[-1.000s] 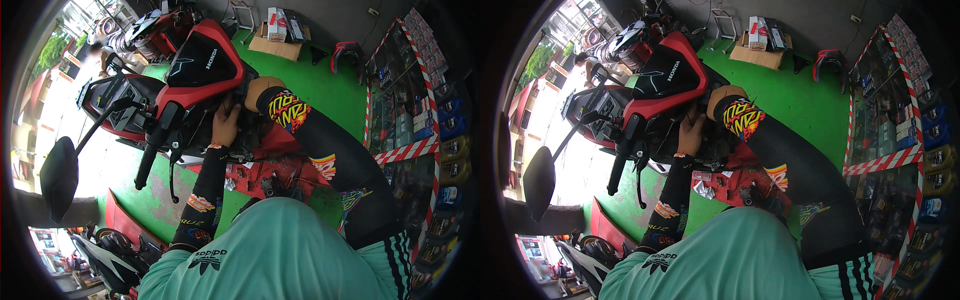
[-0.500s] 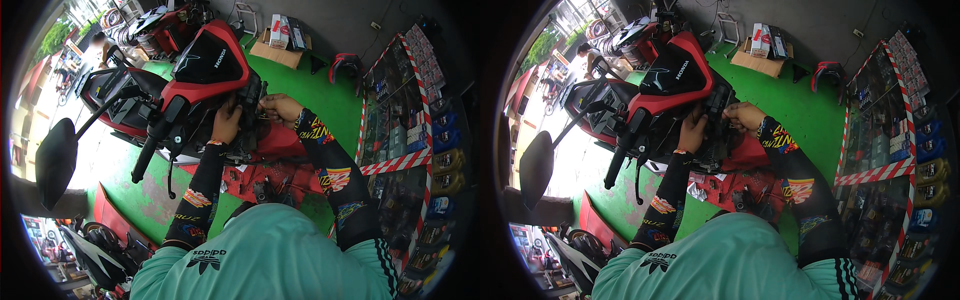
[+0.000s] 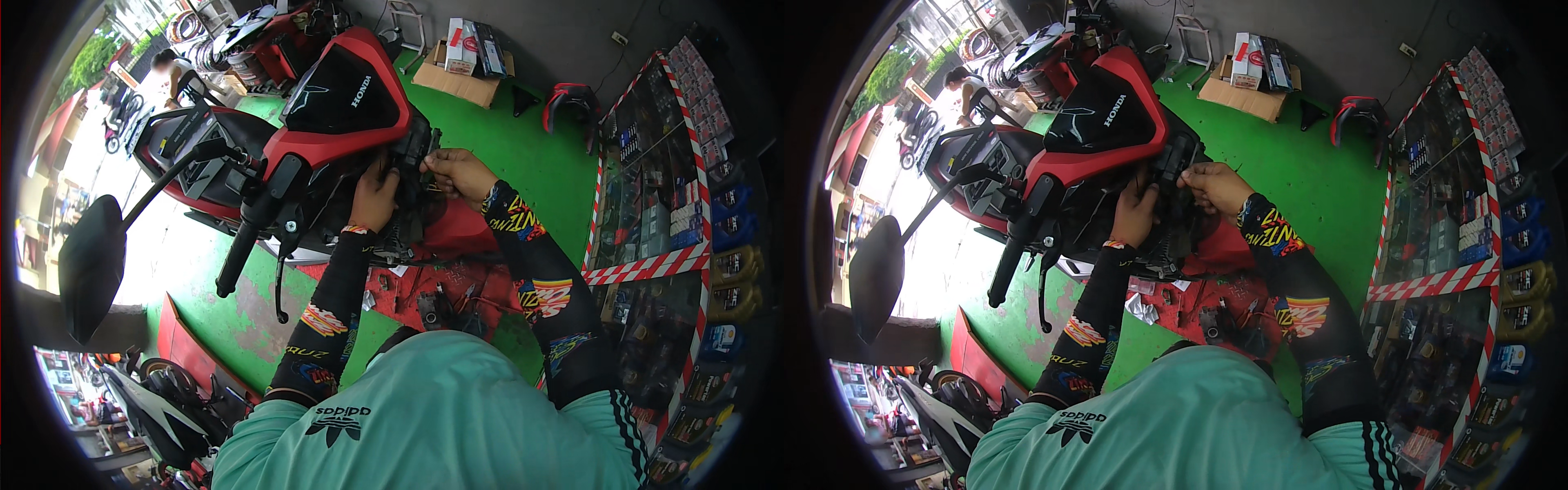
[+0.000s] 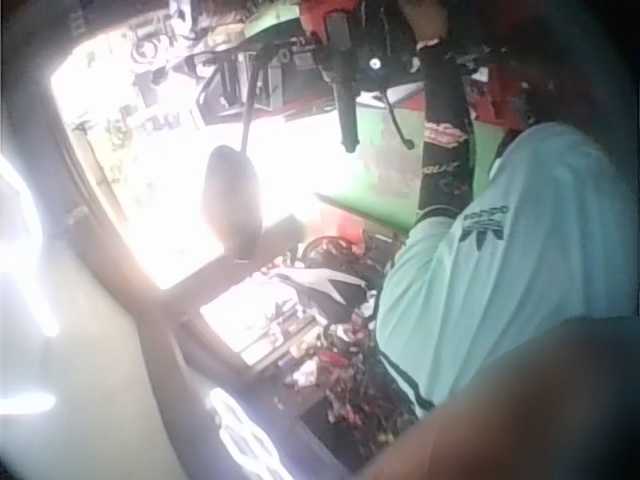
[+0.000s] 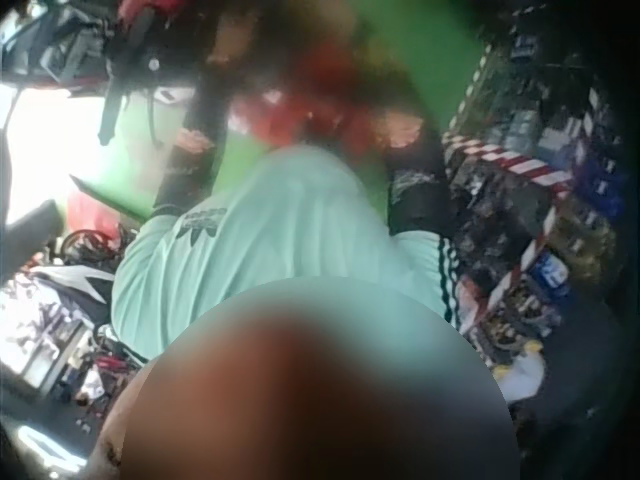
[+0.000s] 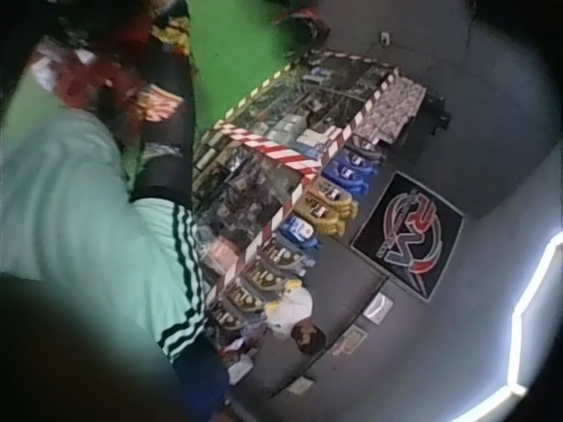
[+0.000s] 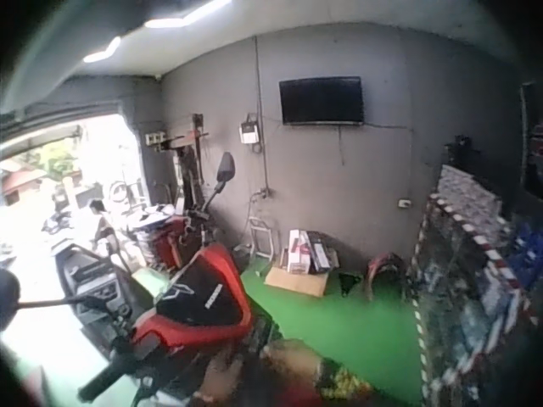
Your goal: The user is repairing or adjusting the front panel and wiring of a red Honda motorcycle.
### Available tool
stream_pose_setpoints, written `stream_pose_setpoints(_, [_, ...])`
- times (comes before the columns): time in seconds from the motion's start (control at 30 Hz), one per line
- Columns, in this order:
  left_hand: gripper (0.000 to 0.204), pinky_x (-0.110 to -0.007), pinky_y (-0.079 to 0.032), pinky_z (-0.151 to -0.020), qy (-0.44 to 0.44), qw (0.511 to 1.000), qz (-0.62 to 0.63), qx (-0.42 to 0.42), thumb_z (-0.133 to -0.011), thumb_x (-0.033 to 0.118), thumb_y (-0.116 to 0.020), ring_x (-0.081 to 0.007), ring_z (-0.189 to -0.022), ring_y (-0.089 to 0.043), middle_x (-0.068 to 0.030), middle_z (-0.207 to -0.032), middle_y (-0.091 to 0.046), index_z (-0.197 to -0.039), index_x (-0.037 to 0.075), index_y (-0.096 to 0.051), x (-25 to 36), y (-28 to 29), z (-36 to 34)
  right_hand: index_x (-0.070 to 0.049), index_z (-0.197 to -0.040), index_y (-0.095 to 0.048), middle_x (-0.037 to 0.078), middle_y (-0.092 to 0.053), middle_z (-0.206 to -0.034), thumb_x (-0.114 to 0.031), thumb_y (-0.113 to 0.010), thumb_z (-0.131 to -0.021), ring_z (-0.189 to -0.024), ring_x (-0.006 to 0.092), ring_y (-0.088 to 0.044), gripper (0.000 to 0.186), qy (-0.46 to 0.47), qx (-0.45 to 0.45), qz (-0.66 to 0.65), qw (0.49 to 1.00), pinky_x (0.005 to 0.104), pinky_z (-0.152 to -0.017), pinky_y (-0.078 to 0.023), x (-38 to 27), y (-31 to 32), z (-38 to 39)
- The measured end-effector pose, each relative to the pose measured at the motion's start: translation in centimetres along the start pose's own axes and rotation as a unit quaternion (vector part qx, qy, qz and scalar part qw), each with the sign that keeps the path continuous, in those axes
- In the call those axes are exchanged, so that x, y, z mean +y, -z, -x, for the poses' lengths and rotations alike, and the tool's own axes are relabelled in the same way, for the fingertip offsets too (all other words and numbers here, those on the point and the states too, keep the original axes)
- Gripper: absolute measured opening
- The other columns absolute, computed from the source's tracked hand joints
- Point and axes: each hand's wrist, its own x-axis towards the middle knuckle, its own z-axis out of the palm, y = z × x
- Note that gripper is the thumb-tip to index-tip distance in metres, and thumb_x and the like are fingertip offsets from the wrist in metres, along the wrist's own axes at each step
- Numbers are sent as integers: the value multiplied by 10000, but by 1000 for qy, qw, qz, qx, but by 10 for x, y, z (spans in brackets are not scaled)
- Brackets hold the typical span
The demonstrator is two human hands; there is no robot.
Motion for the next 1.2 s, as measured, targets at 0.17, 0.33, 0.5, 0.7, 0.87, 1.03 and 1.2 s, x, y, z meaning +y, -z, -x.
stream_pose_setpoints(0.17, [601,-261,-523,-512,-17,1000,5,-5,-966,182,-572,-182,-804,-672,-221,-1330,-616,-1489,-60,-399,-2,1,0,-74,-1012,-643,-65,-465,-636,-343,-615,-1009,-530,47,-413,270,19,8,104,994,233,-483,-328,2,-4,12])
stream_pose_setpoints(0.33, [658,-244,-521,-506,20,999,46,21,-956,160,-607,-164,-930,-653,-187,-1374,-574,-1524,-38,-339,-5,-7,5,-50,-1089,-640,-39,-544,-669,-379,-702,-954,-563,56,-487,360,16,62,150,987,237,-504,-372,7,2,40])
stream_pose_setpoints(0.5, [674,-236,-519,-503,22,996,82,40,-950,157,-633,-155,-937,-653,-186,-1375,-574,-1517,-50,-332,-4,-11,7,-21,-1164,-610,-32,-552,-677,-323,-740,-933,-585,56,-513,403,60,102,145,982,232,-510,-393,30,15,62])
stream_pose_setpoints(0.7, [654,-226,-508,-496,5,995,87,56,-953,160,-637,-128,-815,-639,-164,-1327,-600,-1499,-53,-348,-8,-17,13,-27,-1210,-579,-17,-572,-747,-297,-708,-958,-592,60,-518,391,18,142,73,987,228,-471,-382,82,48,105])
stream_pose_setpoints(0.87, [553,-207,-387,-442,-28,995,53,77,-966,165,-617,-61,-619,-528,-83,-1148,-649,-1463,17,-427,-2,-7,35,-36,-1225,-569,-11,-573,-765,-266,-675,-979,-578,65,-511,353,23,188,-10,982,225,-477,-395,141,69,156])
stream_pose_setpoints(1.03, [397,-192,-250,-438,-29,985,97,140,-1007,249,-518,-13,-532,-353,-10,-883,-561,-1357,61,-507,39,-1,93,-88,-1204,-582,-30,-576,-778,-305,-631,-1001,-615,68,-527,301,-5,202,-104,974,218,-529,-422,195,71,216])
stream_pose_setpoints(1.2, [264,-210,-225,-445,6,926,378,-6,-1016,305,-435,-53,-484,-287,-49,-872,-542,-1160,106,-532,90,-19,139,-45,-1291,-555,26,-617,-1063,-265,-622,-1010,-980,102,-591,363,41,153,-61,985,259,-872,-474,183,48,238])
